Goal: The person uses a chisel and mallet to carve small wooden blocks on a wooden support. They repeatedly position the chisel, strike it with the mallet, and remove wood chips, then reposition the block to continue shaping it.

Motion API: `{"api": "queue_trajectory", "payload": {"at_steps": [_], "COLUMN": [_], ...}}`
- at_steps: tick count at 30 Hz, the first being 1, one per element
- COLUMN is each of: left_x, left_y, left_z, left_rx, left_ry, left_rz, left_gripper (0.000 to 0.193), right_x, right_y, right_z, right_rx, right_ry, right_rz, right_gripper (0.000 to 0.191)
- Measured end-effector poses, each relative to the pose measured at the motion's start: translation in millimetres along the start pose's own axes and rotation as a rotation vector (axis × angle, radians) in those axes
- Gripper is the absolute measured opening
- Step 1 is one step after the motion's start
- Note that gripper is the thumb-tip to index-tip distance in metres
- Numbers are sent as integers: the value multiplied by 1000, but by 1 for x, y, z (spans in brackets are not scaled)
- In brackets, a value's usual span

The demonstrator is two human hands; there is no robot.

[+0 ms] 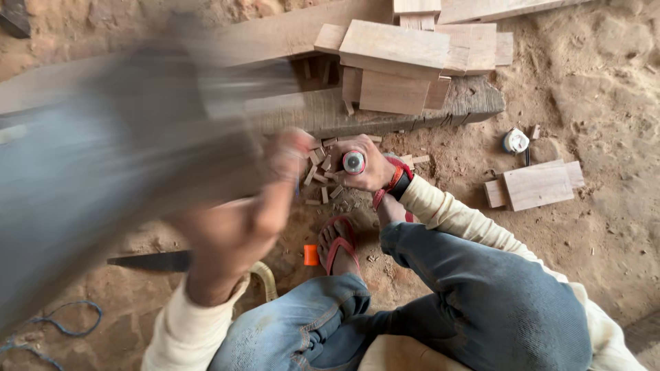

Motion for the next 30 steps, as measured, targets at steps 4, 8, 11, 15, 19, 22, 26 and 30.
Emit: {"api": "queue_trajectory", "payload": {"at_steps": [4, 8, 11, 15, 19, 22, 26, 30], "left_x": [-8, -50, -46, -5, -5, -38, -48, -37], "left_y": [-34, -88, -80, -19, -43, -69, -95, -65], "left_z": [-10, -29, -27, -11, -15, -27, -42, -50], "left_rx": [-94, 197, 408, -88, 94, -274, -39, -280], "left_ry": [2, -490, -478, -199, 32, -312, -364, -229], "left_rz": [309, 495, 319, 321, 176, 260, 629, 866], "left_gripper": [16, 16, 23, 11, 12, 24, 22, 22], "right_x": [-3, -6, -1, -7, -7, -4, -5, -6], "right_y": [20, 19, 38, 54, 62, 47, 44, 49], "right_z": [-8, -18, -20, -23, -23, -25, -20, -21], "right_rx": [69, 325, -50, -198, -71, 247, 132, -3], "right_ry": [-38, 68, 122, -54, -22, 37, -62, 20], "right_rz": [-270, -637, -42, -429, 49, -238, -271, -42], "right_gripper": [24, 57, 68, 39, 38, 47, 43, 58]}}
Point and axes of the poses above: each hand's wrist, its own z-axis towards the middle knuckle, its own x-axis out of the back of the hand, y = z × x, the point moved 4 cm from there along z, towards the middle knuckle, and after that the axes turned 6 degrees about -y, right-handed, at the moved point
